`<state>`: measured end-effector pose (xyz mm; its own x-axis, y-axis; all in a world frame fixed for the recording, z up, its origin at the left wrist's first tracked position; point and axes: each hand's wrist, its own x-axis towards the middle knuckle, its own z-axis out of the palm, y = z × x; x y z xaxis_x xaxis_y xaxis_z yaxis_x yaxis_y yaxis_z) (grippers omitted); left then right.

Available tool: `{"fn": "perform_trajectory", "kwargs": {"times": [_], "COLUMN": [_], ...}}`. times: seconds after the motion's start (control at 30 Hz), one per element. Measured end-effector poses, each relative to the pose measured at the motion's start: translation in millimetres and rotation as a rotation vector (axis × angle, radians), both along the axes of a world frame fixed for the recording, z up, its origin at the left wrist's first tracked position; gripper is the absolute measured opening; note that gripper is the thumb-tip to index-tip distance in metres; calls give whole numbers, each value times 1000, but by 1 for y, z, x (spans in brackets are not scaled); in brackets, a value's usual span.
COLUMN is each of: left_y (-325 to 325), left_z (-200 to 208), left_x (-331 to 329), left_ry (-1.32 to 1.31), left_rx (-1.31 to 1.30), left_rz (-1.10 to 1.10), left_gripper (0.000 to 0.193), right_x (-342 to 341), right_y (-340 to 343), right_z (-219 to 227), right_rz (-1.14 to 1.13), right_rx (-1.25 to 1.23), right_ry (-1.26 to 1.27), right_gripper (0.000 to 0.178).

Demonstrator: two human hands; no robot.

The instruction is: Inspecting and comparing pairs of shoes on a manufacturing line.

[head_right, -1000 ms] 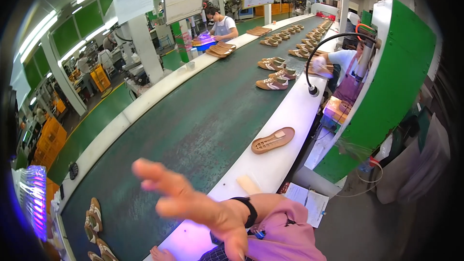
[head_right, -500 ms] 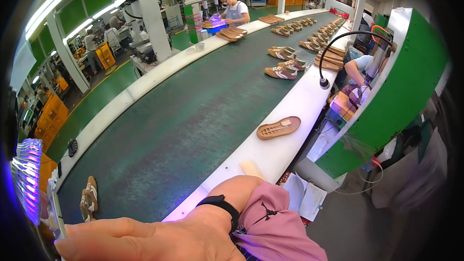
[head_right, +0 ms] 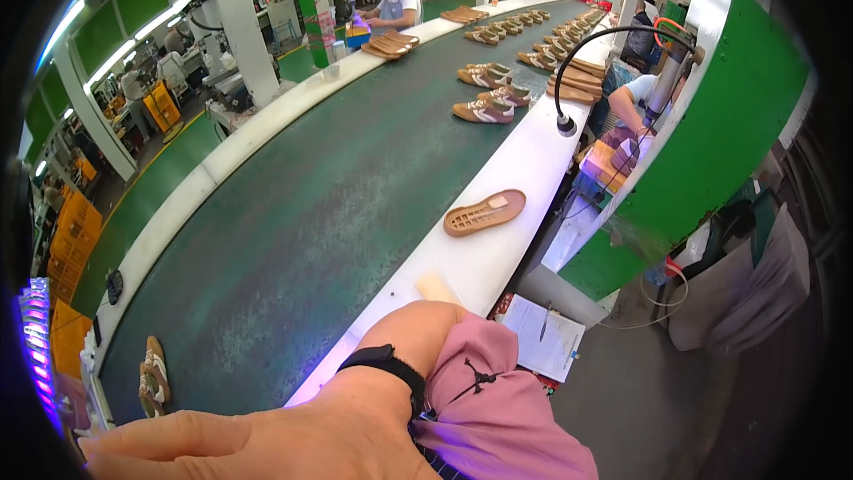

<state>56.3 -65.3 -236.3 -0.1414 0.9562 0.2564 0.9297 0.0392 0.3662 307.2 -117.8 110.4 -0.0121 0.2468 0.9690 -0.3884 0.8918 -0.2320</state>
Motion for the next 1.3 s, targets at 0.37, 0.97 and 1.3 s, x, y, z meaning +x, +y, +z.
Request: {"fn": "perform_trajectory", "kwargs": {"times": [0.37,0.97,1.3], "left_y": [16,17,17], "left_z": [-79,-49,-62], "left_x": [-47,-31,-36], "left_ry": [266,337,387], "left_rx": [125,232,260], "left_rz": [-68,-124,-134], "left_gripper": [41,33,35], "right_x": [42,66,64], "right_y": [0,6,3], "right_z": [3,-381,-383], "right_rz": [-69,-1183,-1269], "right_rx": [-218,-1055,-1009], "right_ry": [-149,-995,-919], "right_gripper": [81,64,57]}}
